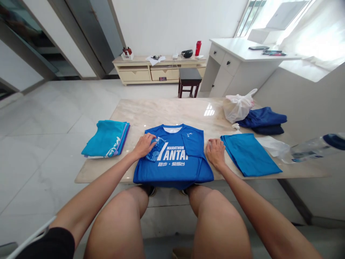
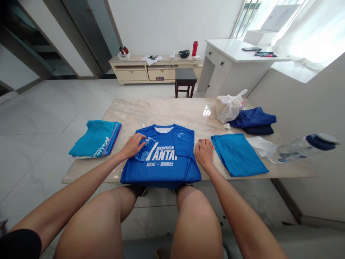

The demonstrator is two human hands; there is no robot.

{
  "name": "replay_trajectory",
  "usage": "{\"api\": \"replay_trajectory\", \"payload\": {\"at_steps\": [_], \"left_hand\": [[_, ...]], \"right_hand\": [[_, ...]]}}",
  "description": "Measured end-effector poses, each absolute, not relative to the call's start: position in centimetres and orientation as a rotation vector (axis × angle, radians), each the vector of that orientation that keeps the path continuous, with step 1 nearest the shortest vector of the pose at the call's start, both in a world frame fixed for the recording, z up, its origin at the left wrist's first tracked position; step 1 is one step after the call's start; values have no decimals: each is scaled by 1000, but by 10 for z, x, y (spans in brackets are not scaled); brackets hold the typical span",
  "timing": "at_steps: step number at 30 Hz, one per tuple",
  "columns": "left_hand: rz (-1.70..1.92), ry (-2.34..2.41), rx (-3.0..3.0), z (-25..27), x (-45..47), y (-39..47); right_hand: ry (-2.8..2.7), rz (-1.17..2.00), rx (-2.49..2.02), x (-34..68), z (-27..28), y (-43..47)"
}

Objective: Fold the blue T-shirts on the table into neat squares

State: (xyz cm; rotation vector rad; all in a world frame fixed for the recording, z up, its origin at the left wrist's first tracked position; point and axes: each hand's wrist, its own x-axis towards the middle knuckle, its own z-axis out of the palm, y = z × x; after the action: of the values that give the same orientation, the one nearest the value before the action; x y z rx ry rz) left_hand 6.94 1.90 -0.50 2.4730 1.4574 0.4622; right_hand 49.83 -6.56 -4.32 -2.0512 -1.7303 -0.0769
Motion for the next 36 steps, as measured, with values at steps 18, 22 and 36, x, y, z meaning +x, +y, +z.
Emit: {"api": "replay_trajectory", "payload": {"at_steps": [18,22,36], "left_hand": [[603,1405,2342,-18,97,75],[668,1484,2235,-14,95,82],[506,1595,2370,21,41,30]], "right_hand": [[-1728,-158,-2120,499,-44,-65],[-1733,-167,-2110,499,-45,-64],[-1905,178,-1770,509,-19,-25]]}}
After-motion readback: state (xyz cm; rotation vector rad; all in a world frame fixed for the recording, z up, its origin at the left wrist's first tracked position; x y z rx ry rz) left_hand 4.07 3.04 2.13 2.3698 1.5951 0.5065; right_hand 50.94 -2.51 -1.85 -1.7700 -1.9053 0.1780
